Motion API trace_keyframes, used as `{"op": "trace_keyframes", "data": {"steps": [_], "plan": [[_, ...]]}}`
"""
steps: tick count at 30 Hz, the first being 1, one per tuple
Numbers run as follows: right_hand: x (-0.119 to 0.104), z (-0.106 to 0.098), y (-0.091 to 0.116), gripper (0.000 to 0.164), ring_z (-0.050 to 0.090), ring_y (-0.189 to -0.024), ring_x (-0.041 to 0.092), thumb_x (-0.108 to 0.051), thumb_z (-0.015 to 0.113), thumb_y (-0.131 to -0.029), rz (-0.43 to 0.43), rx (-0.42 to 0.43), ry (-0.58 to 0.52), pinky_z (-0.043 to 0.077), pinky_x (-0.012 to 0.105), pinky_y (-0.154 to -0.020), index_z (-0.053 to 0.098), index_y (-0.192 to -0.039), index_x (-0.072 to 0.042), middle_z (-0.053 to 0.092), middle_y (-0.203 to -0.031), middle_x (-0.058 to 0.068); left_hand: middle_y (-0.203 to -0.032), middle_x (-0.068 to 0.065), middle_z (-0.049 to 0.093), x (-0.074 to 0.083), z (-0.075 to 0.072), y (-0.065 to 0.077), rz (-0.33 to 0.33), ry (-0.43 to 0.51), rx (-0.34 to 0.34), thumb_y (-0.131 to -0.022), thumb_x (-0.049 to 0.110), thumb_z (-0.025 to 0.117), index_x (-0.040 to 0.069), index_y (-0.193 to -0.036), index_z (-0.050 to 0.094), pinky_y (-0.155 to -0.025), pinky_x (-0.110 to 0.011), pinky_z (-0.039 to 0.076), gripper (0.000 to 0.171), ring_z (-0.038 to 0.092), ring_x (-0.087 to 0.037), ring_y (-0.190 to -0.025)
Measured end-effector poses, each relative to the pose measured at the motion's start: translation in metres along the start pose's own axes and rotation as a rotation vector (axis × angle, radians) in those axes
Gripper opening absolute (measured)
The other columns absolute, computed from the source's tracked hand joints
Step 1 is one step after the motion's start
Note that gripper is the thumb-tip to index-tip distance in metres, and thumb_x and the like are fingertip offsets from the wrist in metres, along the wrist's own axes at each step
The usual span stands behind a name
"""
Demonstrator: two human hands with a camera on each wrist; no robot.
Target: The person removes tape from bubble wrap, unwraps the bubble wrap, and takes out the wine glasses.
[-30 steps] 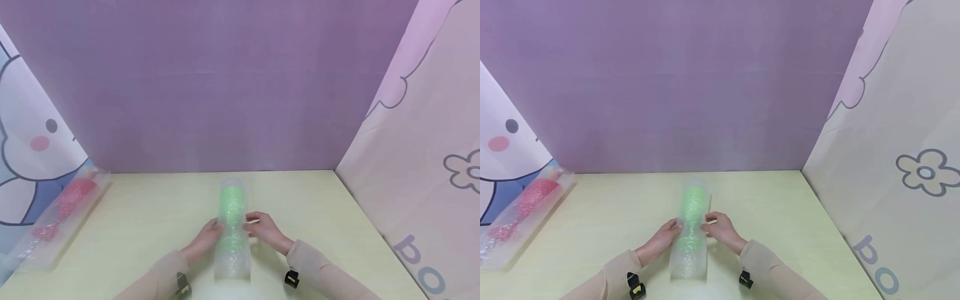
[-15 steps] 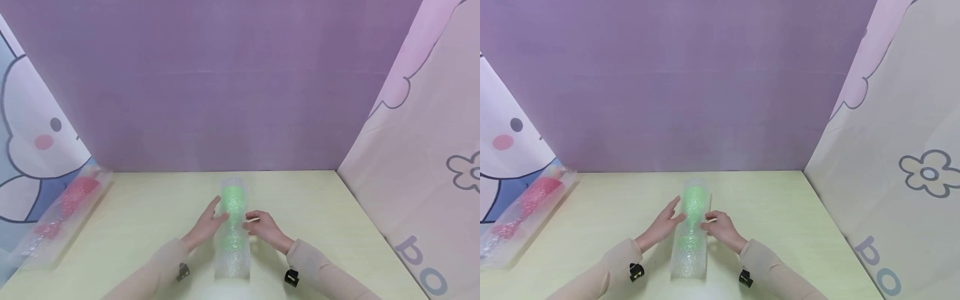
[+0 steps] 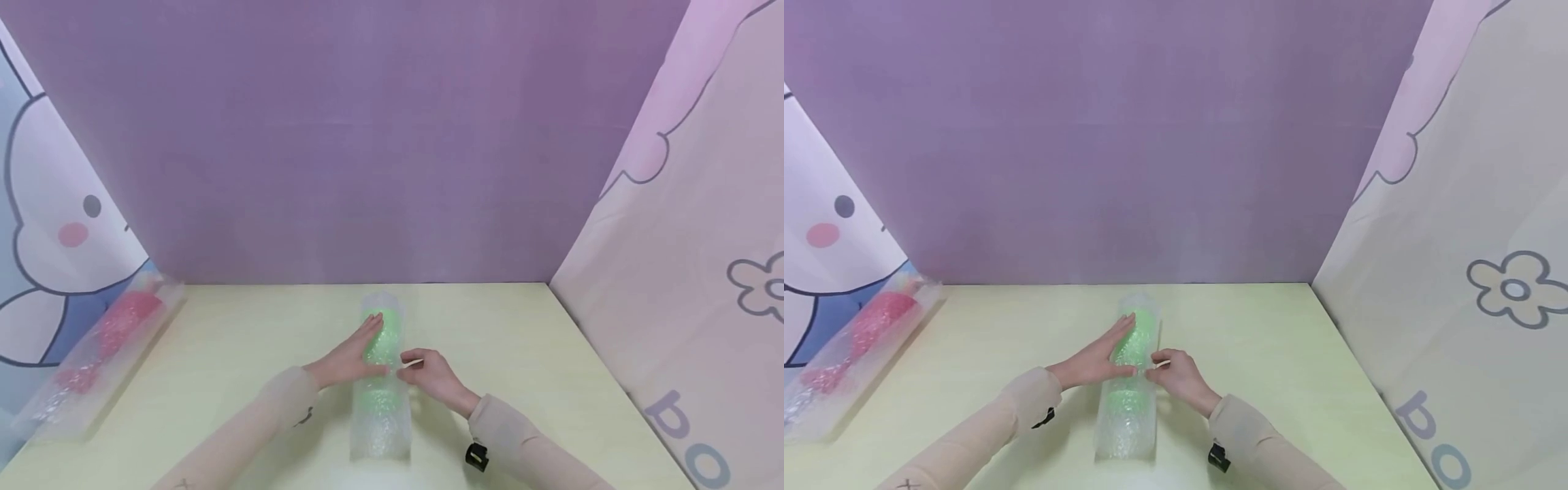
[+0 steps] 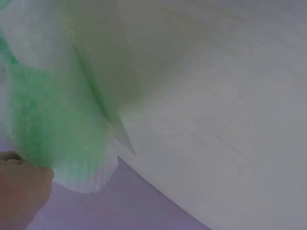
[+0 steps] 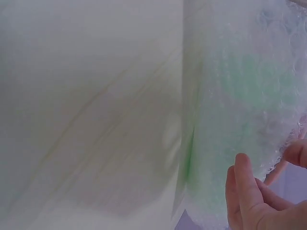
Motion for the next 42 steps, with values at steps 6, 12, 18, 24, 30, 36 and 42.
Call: {"op": "trace_keyframes", "data": {"steps": [6,12,18,24,30,36,42], "plan": [[-0.002,-0.003,-0.002,0.041,0.062,-0.094,0.025,-0.02,0.065,-0.083,-0.033,0.021,0.039,0.056,0.032,-0.075,0.058,-0.116,0.004,0.063,-0.11,0.018,-0.155,-0.001,-0.005,-0.004,0.005,-0.002,0.002,0.005,0.011,-0.078,0.049,0.066,0.009,-0.148,0.006,-0.115,-0.048,0.013,0.1,-0.006,-0.019,-0.142],[-0.001,-0.002,-0.004,0.041,0.061,-0.098,0.028,-0.019,0.065,-0.083,-0.073,0.034,0.056,0.056,0.031,-0.076,0.057,-0.116,0.004,0.061,-0.113,0.018,-0.155,0.001,-0.004,-0.006,0.007,0.001,0.005,0.023,0.021,-0.075,0.049,0.069,0.01,-0.148,0.007,-0.114,-0.049,0.012,0.103,-0.007,-0.018,-0.142],[-0.007,-0.001,-0.008,0.035,0.062,-0.094,0.026,-0.013,0.066,-0.083,-0.247,0.12,0.118,0.056,0.027,-0.076,0.058,-0.114,0.002,0.061,-0.109,0.014,-0.156,-0.001,-0.003,-0.008,0.009,0.001,0.02,0.022,0.033,-0.075,0.047,0.07,0.008,-0.148,0.008,-0.114,-0.05,0.013,0.103,-0.007,-0.019,-0.142],[-0.012,0.001,-0.013,0.02,0.064,-0.084,0.017,-0.011,0.068,-0.081,-0.415,0.195,0.229,0.055,0.021,-0.075,0.066,-0.099,-0.004,0.064,-0.093,0.004,-0.155,-0.003,-0.003,-0.008,0.011,0.001,0.038,0.024,0.04,-0.075,0.045,0.07,0.005,-0.147,0.009,-0.114,-0.051,0.012,0.102,-0.006,-0.021,-0.142],[-0.013,0.001,-0.021,0.017,0.064,-0.08,0.014,-0.012,0.068,-0.08,-0.464,0.186,0.256,0.054,0.018,-0.073,0.068,-0.095,-0.004,0.066,-0.09,0.003,-0.155,-0.001,-0.004,-0.008,0.011,0.002,0.027,0.001,0.029,-0.077,0.048,0.068,0.006,-0.147,0.007,-0.114,-0.051,0.013,0.102,-0.007,-0.019,-0.142],[-0.013,0.0,-0.027,0.019,0.063,-0.08,0.015,-0.012,0.069,-0.08,-0.483,0.155,0.289,0.055,0.019,-0.074,0.069,-0.097,-0.003,0.065,-0.091,0.003,-0.155,-0.002,-0.004,-0.008,0.011,0.0,0.032,-0.003,0.023,-0.076,0.049,0.067,0.005,-0.147,0.008,-0.113,-0.052,0.015,0.102,-0.006,-0.022,-0.142],[-0.011,0.001,-0.029,0.02,0.063,-0.08,0.014,-0.014,0.069,-0.08,-0.505,0.137,0.363,0.054,0.018,-0.073,0.07,-0.098,-0.005,0.065,-0.092,0.003,-0.155,-0.004,-0.002,-0.008,0.012,0.001,0.036,-0.002,0.024,-0.077,0.043,0.07,0.005,-0.147,0.009,-0.114,-0.051,0.014,0.101,-0.005,-0.022,-0.142]]}}
Point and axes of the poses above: each hand's wrist, its own y-axis away from the middle knuckle, its own z-axis out of the palm, x = y × z, the point moved 4 cm from there along -y, towards the middle knuckle
